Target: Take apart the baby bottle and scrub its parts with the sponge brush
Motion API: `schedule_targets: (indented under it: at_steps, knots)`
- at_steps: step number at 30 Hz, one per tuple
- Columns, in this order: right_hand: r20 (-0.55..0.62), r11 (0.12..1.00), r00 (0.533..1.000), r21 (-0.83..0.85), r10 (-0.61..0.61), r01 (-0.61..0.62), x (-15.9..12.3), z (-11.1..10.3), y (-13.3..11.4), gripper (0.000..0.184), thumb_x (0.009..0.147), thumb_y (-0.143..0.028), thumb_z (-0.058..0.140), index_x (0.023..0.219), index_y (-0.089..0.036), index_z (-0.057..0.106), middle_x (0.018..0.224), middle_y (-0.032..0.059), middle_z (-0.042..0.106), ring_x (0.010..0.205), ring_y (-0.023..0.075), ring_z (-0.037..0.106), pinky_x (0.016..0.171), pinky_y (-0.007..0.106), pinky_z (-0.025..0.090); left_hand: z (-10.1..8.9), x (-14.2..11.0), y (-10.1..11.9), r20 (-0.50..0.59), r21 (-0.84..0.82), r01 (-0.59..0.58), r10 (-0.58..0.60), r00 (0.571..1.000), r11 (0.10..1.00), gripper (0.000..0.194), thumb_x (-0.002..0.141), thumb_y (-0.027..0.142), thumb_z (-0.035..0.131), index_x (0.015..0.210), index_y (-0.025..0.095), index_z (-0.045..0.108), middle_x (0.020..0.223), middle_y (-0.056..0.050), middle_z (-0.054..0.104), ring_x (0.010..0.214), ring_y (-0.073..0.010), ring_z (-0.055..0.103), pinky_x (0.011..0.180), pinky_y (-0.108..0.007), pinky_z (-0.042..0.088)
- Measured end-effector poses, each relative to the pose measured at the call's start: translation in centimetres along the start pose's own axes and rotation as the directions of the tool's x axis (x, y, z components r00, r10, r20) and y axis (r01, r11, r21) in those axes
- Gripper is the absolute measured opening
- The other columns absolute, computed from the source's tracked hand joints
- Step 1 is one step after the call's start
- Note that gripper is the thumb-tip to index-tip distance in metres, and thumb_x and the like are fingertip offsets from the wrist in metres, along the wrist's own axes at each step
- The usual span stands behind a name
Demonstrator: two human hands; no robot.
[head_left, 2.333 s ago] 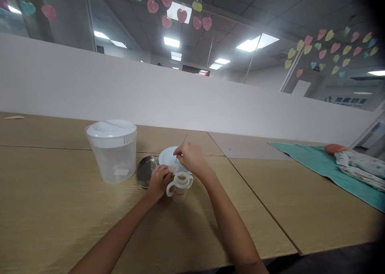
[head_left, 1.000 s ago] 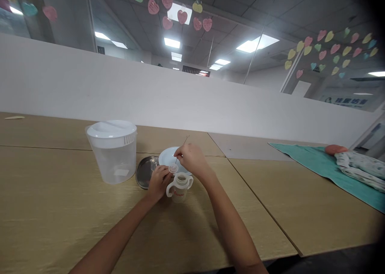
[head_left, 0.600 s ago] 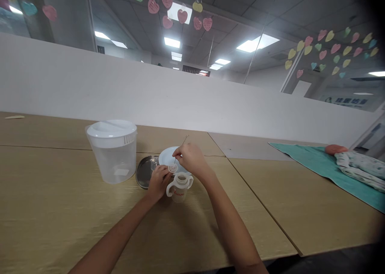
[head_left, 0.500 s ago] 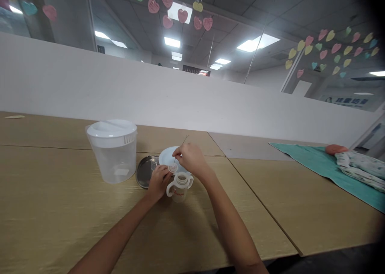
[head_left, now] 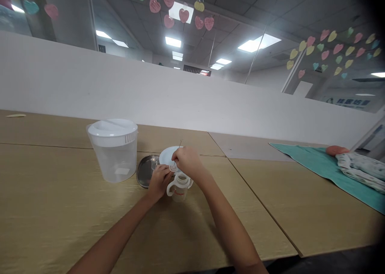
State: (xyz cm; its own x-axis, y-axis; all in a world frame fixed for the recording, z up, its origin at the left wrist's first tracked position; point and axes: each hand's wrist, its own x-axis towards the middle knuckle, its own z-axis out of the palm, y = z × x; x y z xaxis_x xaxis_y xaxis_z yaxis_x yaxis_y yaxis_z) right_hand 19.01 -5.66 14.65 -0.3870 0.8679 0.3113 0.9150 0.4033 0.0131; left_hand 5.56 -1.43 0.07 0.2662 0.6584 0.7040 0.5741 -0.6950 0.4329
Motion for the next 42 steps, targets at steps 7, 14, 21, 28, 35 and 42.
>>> schedule_targets:
  at_steps: [7,14,21,28,35,42]
  knots:
    - [0.016,0.995,0.997,-0.072,-0.072,0.073,0.4,1.2,-0.7,0.026,0.079,-0.016,0.048,0.093,-0.020,0.070,0.090,0.0083,0.068,0.085,0.0196,0.062,0.071,0.028,0.046,0.1,0.1,-0.3,-0.007,-0.034,0.056,-0.056,0.998,0.998,0.027,0.087,0.029,0.044,0.075,0.020,0.066,0.086,-0.004,0.067,0.087,-0.0187,0.056,0.082,-0.034,0.040]
    - [0.070,0.987,0.992,-0.119,-0.104,0.112,0.8,2.1,-1.3,0.025,0.082,-0.015,0.046,0.093,-0.017,0.069,0.088,0.0093,0.068,0.085,0.0204,0.063,0.069,0.027,0.047,-0.6,0.3,0.0,-0.007,-0.060,0.071,-0.071,0.997,0.996,0.026,0.086,0.030,0.043,0.074,0.021,0.065,0.084,-0.003,0.067,0.086,-0.0187,0.057,0.080,-0.031,0.042]
    - [-0.045,0.993,0.993,0.029,-0.110,0.111,-0.5,-0.5,-0.5,0.037,0.088,-0.028,0.045,0.124,-0.026,0.053,0.095,0.0050,0.068,0.088,0.0179,0.062,0.072,0.025,0.044,-0.6,0.4,0.0,-0.027,-0.088,0.114,-0.116,0.993,0.990,0.028,0.086,0.036,0.043,0.074,0.021,0.064,0.084,-0.003,0.068,0.085,-0.0190,0.056,0.080,-0.031,0.042]
    - [-0.214,0.985,0.974,0.137,-0.075,0.106,-1.4,-2.4,-0.4,0.034,0.092,-0.031,0.039,0.123,-0.024,0.052,0.094,0.0026,0.067,0.080,0.0125,0.060,0.067,0.021,0.037,-0.1,0.4,0.0,-0.027,-0.078,0.120,-0.123,0.992,0.990,0.028,0.086,0.035,0.044,0.073,0.021,0.065,0.084,-0.004,0.068,0.087,-0.0182,0.057,0.081,-0.030,0.042]
    - [-0.122,0.992,0.986,-0.062,-0.117,0.110,-1.0,-1.3,-1.1,0.043,0.097,-0.031,0.023,0.093,-0.018,0.064,0.083,0.0052,0.067,0.072,0.0135,0.059,0.060,0.023,0.033,-0.4,0.4,0.3,0.008,-0.052,0.123,-0.123,0.992,0.991,0.026,0.085,0.031,0.046,0.071,0.020,0.066,0.082,-0.003,0.068,0.086,-0.0179,0.057,0.081,-0.031,0.043]
    - [0.004,0.985,0.992,-0.124,-0.123,0.122,-1.0,-0.8,-2.4,0.047,0.098,-0.033,0.016,0.094,-0.019,0.061,0.081,0.0062,0.065,0.076,0.0155,0.060,0.064,0.023,0.037,-0.4,0.2,0.5,-0.027,-0.062,0.165,-0.167,0.986,0.984,0.025,0.083,0.024,0.046,0.070,0.021,0.067,0.085,-0.003,0.068,0.090,-0.0192,0.057,0.083,-0.033,0.044]
